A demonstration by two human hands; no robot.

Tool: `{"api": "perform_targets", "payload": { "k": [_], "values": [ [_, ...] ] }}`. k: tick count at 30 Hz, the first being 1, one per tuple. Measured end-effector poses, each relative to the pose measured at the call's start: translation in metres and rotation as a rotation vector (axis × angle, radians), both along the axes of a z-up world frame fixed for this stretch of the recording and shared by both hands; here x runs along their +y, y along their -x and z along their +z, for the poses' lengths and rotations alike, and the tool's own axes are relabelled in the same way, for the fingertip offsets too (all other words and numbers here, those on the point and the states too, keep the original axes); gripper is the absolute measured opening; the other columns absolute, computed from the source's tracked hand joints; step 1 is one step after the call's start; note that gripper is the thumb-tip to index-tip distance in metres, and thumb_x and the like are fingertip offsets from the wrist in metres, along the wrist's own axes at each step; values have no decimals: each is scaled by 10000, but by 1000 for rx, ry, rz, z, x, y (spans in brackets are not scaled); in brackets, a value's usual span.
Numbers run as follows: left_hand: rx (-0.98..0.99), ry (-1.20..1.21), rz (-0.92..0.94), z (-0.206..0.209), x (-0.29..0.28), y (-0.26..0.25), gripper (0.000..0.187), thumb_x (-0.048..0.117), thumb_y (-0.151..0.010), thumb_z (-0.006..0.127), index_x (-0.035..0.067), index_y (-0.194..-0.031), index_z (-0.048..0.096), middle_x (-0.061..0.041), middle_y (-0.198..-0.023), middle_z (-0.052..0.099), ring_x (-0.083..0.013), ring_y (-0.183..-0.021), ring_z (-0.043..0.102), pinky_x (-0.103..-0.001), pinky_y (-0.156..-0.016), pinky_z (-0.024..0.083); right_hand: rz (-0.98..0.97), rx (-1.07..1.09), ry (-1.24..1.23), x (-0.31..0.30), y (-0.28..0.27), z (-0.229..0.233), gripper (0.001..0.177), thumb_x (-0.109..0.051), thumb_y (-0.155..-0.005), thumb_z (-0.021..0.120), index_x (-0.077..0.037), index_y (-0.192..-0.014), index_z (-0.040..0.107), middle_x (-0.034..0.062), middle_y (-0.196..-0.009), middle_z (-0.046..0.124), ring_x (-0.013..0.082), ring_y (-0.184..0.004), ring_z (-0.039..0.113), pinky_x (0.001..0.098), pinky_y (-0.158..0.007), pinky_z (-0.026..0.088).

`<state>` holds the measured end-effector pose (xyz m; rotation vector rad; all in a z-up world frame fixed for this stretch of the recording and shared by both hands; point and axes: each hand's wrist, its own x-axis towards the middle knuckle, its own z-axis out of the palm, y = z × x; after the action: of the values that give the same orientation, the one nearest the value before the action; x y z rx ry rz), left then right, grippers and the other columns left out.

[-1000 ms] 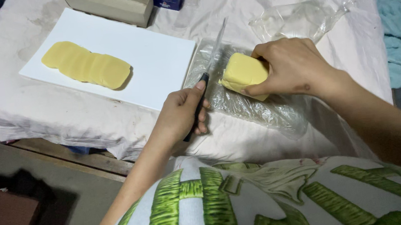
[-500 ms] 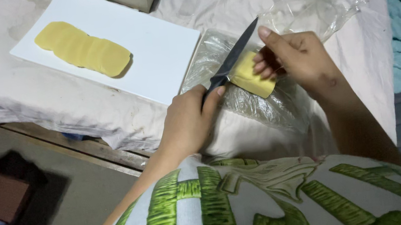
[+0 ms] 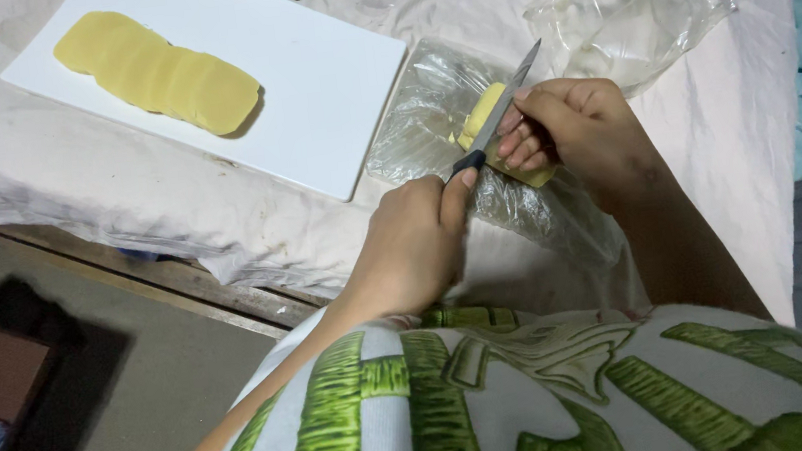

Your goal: The person unwraps a block of cheese and uses a knife to slice thin pieces from it. The slices are placed one by one onto a white cutting board. The person continues slicing until several pieces are arranged on the board.

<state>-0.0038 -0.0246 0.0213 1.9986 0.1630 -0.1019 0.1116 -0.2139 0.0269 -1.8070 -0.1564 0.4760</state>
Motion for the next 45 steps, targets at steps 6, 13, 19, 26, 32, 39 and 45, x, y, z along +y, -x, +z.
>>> {"api": "perform_targets", "payload": {
  "k": [6, 13, 19, 26, 32, 39, 45],
  "values": [
    [227, 173, -39, 16, 2, -7, 652, 423, -1034, 397, -44, -631, 608, -183, -519, 614, -327, -484, 664, -452, -580, 541, 43, -18, 17, 6, -10, -1, 310, -104, -1054, 447, 28, -867, 657, 70, -729, 662, 115, -599, 607, 239, -578, 518],
    [286, 171, -55, 19, 5, -13, 667, 434, -1039, 375, -48, -638, 603, -179, -535, 618, -319, -500, 667, -444, -586, 547, 66, -56, 42, 8, -12, 1, 314, -92, -1021, 427, 8, -816, 643, 59, -700, 639, 99, -579, 560, 238, -557, 482],
    [230, 96, -40, 18, 5, -14, 657, 437, -1041, 385, -52, -667, 615, -211, -563, 628, -340, -552, 674, -449, -630, 534, 54, -46, 42, 10, -12, 2, 311, -102, -1016, 437, 4, -794, 628, 58, -669, 618, 104, -553, 540, 239, -537, 465],
    [314, 202, -57, 27, 9, -13, 647, 426, -1036, 381, -68, -667, 575, -214, -569, 619, -348, -501, 691, -468, -550, 565, 54, -47, 12, 9, -10, 0, 329, -117, -1026, 443, 15, -800, 642, 43, -687, 625, 79, -583, 550, 212, -560, 464],
    [307, 140, -65, 26, 8, -15, 661, 436, -1042, 379, -61, -654, 580, -209, -536, 615, -337, -489, 674, -453, -542, 546, 38, -25, 17, 9, -12, -2, 332, -119, -1026, 448, 19, -797, 645, 38, -678, 621, 75, -568, 538, 210, -533, 441],
    [355, 143, -86, 25, 9, -18, 692, 448, -1048, 372, -73, -638, 571, -208, -535, 607, -344, -494, 668, -460, -556, 548, 38, -52, 28, 12, -14, -6, 327, -101, -1009, 467, 18, -768, 653, 32, -628, 575, 86, -545, 521, 225, -527, 445],
    [381, 128, -111, 18, 11, -21, 705, 461, -1048, 355, -60, -635, 588, -185, -533, 608, -330, -503, 663, -454, -583, 549, 13, -87, 72, 16, -14, -6, 312, -97, -987, 481, 10, -744, 643, 40, -596, 567, 96, -515, 501, 245, -501, 406]
  ]
}}
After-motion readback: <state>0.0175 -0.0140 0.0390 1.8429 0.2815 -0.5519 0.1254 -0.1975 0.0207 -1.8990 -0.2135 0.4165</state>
